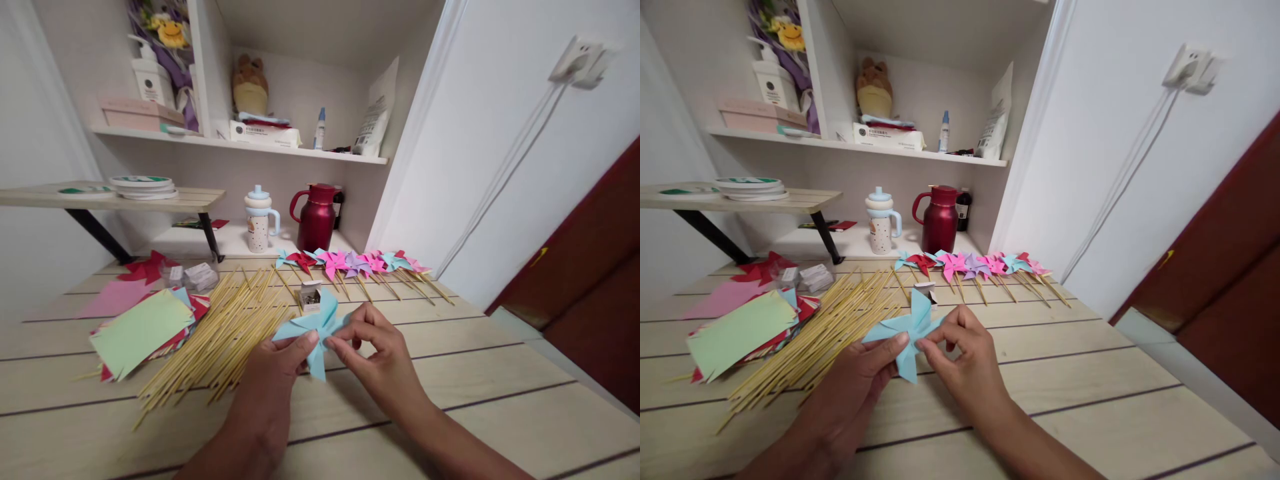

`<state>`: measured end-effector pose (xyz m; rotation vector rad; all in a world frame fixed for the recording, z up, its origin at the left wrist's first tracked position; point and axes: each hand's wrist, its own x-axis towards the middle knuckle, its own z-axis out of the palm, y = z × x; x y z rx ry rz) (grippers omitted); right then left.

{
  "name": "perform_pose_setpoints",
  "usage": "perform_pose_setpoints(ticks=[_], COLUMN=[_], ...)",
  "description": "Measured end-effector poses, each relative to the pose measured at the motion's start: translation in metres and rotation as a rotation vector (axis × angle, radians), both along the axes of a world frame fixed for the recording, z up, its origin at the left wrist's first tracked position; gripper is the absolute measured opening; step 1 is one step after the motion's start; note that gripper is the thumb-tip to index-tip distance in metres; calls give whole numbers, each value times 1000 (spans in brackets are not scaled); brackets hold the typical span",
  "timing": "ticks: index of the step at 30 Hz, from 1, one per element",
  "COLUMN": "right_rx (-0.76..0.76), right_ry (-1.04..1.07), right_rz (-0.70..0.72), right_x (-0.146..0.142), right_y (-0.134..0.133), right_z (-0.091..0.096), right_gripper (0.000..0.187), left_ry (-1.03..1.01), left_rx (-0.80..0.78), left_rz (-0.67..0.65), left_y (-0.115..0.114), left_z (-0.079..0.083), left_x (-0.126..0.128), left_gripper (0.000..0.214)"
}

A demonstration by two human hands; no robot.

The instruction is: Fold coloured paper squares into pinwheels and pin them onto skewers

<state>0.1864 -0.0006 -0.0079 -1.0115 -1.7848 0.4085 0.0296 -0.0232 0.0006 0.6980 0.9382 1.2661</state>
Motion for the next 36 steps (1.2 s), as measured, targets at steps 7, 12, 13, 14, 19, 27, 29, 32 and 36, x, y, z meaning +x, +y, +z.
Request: perform_pose_setpoints(ticks=[7,12,13,14,19,27,29,32,36], right_rx=[11,-11,-14,-16,25,-272,-421,-591,-643], right_ry=[-1,3,7,11,60,288,321,326,326], right_rz=[6,31,33,35,19,69,144,225,335], right_x=[-1,0,0,-1,2,16,16,12,5], right_y=[1,0,-1,-1,-2,7,9,6,2], right_z=[0,-1,-1,-1,3,6,5,7,10], right_gripper=[14,13,13,13,10,63,78,83,67], left_ry=[6,95,112,128,191,370,395,445,435], left_rx=[-13,-30,-27,-20,-7,-46,-43,-47,-57], left_rz=[13,34,36,37,80,149,144,139,126], left_y=[2,1,1,1,3,5,6,6,5], left_z=[1,1,1,0,-3,-3,-4,-5,-3], left_x=[0,1,1,1,0,-2,-1,0,1], left_gripper=[34,27,26,27,31,26,29,29,24])
